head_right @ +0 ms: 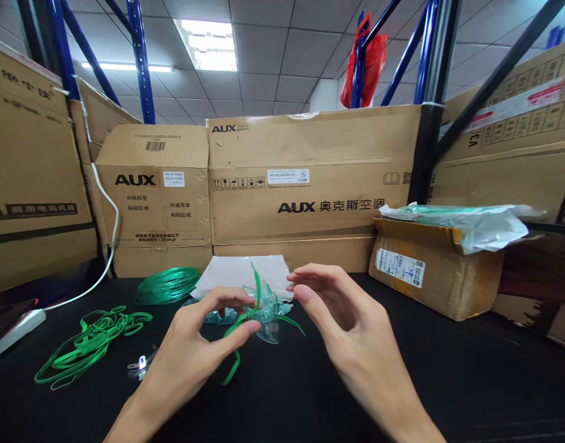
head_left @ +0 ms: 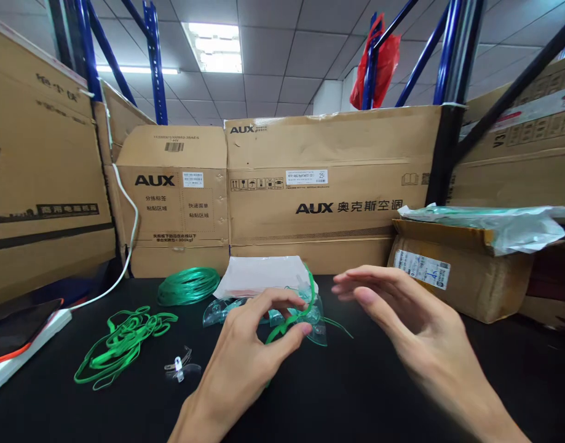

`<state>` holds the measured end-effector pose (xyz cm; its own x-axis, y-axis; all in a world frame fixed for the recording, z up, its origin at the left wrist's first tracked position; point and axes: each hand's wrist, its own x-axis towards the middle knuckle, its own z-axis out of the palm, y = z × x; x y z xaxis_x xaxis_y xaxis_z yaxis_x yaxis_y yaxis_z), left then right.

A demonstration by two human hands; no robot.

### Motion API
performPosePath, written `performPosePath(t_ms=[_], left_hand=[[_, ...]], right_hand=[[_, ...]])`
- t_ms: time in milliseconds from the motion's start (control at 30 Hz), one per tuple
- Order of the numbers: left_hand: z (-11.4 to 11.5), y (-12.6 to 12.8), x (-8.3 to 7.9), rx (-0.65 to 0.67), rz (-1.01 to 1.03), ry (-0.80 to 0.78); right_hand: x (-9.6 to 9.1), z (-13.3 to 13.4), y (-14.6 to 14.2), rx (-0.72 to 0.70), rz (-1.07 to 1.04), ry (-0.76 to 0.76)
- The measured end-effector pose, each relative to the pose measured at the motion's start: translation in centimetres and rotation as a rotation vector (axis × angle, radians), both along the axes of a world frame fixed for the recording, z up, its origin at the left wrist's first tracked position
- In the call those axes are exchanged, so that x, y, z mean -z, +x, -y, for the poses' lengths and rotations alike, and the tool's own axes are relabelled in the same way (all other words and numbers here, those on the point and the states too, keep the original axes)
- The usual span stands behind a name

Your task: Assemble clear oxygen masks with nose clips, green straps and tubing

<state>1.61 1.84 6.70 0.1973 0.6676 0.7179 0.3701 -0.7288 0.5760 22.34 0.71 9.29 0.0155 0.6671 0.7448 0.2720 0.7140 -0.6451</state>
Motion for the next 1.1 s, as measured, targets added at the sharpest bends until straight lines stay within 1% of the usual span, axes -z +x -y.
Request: performPosePath(t_ms=[67,100,200,333,433,500,633,800,900,1000,1100], left_hand=[[0.0,0.0,0.0,0.007,0.002,0.009],[0.0,0.0,0.1,0.014,0.001,0.014],[0.1,0.0,0.1,0.039,0.008,0.036],[0.0,0.2,0.3,0.095,0.041,0.013],[-0.2,0.2,0.4,0.142,0.056,-0.035],[-0.2,0.0,0.3,0.140,0.022,-0.043],[-0.1,-0.8,0.1,0.118,-0.043,-0.079],[-0.1,-0.7,-0.2,0.126,0.007,-0.174],[-0.5,-0.3,0.0,0.083,0.003,-0.166],[-0.9,-0.2,0.3,0.037,0.021,-0.140],[-1.1,-0.2,0.5,0.007,0.014,-0.087]], right_hand=[[0.2,-0.5,-0.3,-0.004,0.014,-0.102],[0.3,-0.8,-0.4,-0.028,0.035,-0.160],[0.7,-1.2,-1.0,-0.160,0.065,-0.297],[1.1,-1.4,-1.6,-0.359,0.042,-0.379],[1.3,-1.6,-1.8,-0.450,0.025,-0.410],[1.3,-1.7,-1.7,-0.447,0.011,-0.411],[1.5,-1.9,-1.7,-0.373,0.002,-0.373],[2.0,-2.0,-2.1,-0.296,-0.006,-0.301],[2.2,-2.1,-2.3,-0.272,-0.039,-0.291],[2.5,-2.2,-2.7,-0.304,-0.104,-0.316],[2.8,-2.5,-3.2,-0.397,-0.192,-0.363]])
